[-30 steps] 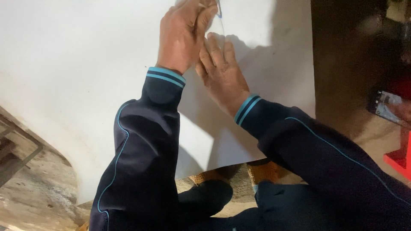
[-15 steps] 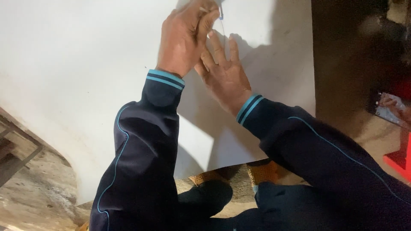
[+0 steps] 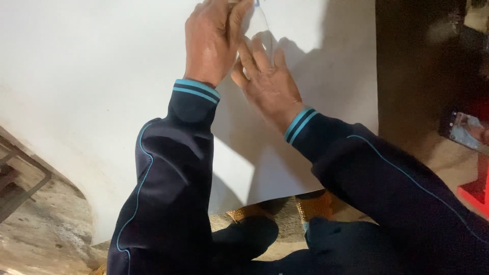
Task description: Tracing the outline of shoe insoles onto a large white sheet using a pencil
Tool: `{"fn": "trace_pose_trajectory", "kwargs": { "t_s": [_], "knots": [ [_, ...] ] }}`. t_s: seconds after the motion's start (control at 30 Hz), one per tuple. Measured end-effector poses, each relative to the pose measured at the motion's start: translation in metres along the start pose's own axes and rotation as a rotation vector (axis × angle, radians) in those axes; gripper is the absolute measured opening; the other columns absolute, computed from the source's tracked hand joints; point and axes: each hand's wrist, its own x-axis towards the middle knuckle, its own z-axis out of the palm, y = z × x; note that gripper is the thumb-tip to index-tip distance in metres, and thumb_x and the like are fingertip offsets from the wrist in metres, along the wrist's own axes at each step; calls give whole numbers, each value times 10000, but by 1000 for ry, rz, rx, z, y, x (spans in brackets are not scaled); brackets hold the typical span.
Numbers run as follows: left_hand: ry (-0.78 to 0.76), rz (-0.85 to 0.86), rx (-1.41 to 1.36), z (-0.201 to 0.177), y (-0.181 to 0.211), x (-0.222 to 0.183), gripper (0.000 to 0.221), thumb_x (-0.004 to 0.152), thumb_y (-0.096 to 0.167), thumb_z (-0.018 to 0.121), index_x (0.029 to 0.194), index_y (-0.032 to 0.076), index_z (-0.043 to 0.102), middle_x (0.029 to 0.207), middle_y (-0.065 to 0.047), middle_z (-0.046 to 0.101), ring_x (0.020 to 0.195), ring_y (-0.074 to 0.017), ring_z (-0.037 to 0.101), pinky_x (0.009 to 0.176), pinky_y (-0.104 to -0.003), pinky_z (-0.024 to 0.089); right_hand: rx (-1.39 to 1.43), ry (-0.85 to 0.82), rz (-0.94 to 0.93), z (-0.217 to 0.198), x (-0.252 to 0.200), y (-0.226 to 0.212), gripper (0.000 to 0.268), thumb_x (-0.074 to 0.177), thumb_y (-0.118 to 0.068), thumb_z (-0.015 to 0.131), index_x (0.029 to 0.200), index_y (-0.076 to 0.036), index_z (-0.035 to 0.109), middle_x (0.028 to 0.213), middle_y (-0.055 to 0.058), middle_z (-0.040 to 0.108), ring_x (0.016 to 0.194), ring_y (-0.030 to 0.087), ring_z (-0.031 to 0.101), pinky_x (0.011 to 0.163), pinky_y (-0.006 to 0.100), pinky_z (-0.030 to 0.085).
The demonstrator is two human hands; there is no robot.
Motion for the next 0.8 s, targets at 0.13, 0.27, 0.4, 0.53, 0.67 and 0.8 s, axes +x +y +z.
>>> {"fn": "trace_pose_trajectory", "kwargs": {
  "t_s": [0.13, 0.27, 0.4, 0.53, 0.67, 0.8],
  "knots": [
    [46, -12, -25, 1, -11, -2, 321, 1115, 167, 533, 810, 86, 476, 684, -44, 375, 637, -221, 295, 561, -375, 276, -94, -20, -22, 0, 1, 2, 830, 694, -317, 872, 1439, -214, 520, 1671, 184, 301, 1451, 356, 389, 1047, 527, 435],
    [62, 28, -20, -1, -15, -2, 325, 1119, 174, 537, 811, 74, 507, 676, -50, 394, 618, -219, 325, 547, -371, 301, -123, -26, -29, 0, 3, 3, 802, 766, -380, 815, 1486, -207, 505, 1661, 182, 322, 1429, 350, 425, 1058, 521, 434],
    [40, 33, 14, -5, -11, -1, 285, 1112, 177, 520, 859, 72, 597, 694, -47, 480, 621, -231, 385, 544, -373, 341, -39, -73, -37, 1, 4, 4, 751, 873, -274, 700, 1560, -179, 411, 1682, 178, 269, 1438, 357, 383, 1102, 557, 372],
    [51, 38, 4, -7, -10, -2, 291, 1111, 177, 549, 852, 54, 598, 685, -59, 493, 609, -238, 391, 531, -371, 354, -87, -85, -40, -1, 5, 5, 821, 912, -297, 655, 1632, -114, 306, 1684, 166, 251, 1415, 328, 387, 1109, 539, 374],
    [31, 32, 47, -16, -9, -5, 202, 1096, 165, 566, 968, 60, 684, 767, -52, 642, 640, -261, 507, 566, -386, 417, -53, -128, -38, 1, 4, 3, 956, 827, -265, 708, 1649, -90, 251, 1692, 169, 203, 1395, 330, 382, 1118, 547, 339],
    [24, 21, 77, -23, -10, -10, 175, 1105, 185, 561, 1049, 80, 690, 839, -50, 698, 699, -283, 577, 643, -401, 472, -95, -79, -23, 8, 3, 2, 828, 940, -252, 642, 1664, -107, 269, 1717, 154, 208, 1395, 323, 416, 1124, 547, 358]
  ]
}}
